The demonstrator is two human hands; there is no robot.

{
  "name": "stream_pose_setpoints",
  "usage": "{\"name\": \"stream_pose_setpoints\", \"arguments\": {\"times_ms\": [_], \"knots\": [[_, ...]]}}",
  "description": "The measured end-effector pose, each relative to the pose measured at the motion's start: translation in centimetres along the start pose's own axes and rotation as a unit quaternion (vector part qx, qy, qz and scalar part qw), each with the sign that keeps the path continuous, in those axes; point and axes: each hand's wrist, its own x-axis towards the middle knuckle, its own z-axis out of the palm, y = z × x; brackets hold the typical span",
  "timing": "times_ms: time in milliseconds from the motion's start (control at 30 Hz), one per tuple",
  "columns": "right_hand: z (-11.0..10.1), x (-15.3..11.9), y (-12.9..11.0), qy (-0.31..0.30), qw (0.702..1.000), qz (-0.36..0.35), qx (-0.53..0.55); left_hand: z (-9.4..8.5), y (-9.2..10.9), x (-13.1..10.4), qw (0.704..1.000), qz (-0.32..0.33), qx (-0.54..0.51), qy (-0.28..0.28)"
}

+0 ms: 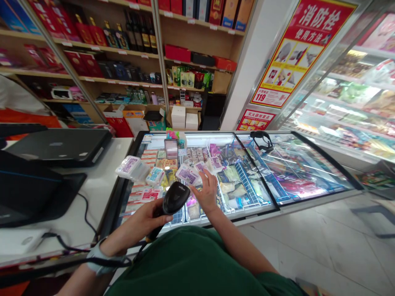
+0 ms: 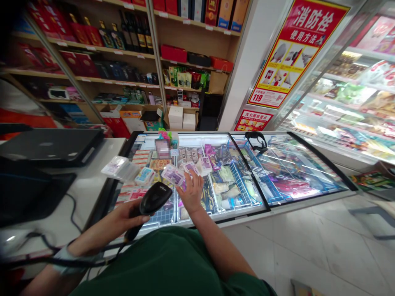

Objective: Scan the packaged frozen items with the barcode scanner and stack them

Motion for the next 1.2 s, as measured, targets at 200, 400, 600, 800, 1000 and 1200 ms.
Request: {"name": "stream_pose_setpoints", "arguments": {"times_ms": [200,400,600,800,1000,1200], "knots": [[0.0,-0.1,0.0,0.001,1.0,0.004,0.003,0.0,0.0,-0.1,1.0,-0.003,-0.001,-0.006],[0.0,-0.1,0.1,0.008,1.0,0.0,0.004,0.0,-0.2,0.1,1.0,0.002,0.003,-0.008],[-0.2,-0.1,0.0,0.003,1.0,-0.002,-0.001,0.1,0.2,0.2,1.0,-0.006,0.006,0.006],[0.1,-0.1,0.5,-0.004,0.999,0.047,0.023,0.2,0.9,-0.2,0.999,-0.018,-0.005,0.043],[0.9,0.8,4.3,0.016,0.982,0.187,0.021,-1.1,-0.7,-0.5,0.999,-0.012,-0.008,0.05],[1.0,2.2,8.4,0.039,0.958,0.285,-0.021,-1.5,-2.2,-1.5,0.993,-0.051,-0.033,0.106]]}}
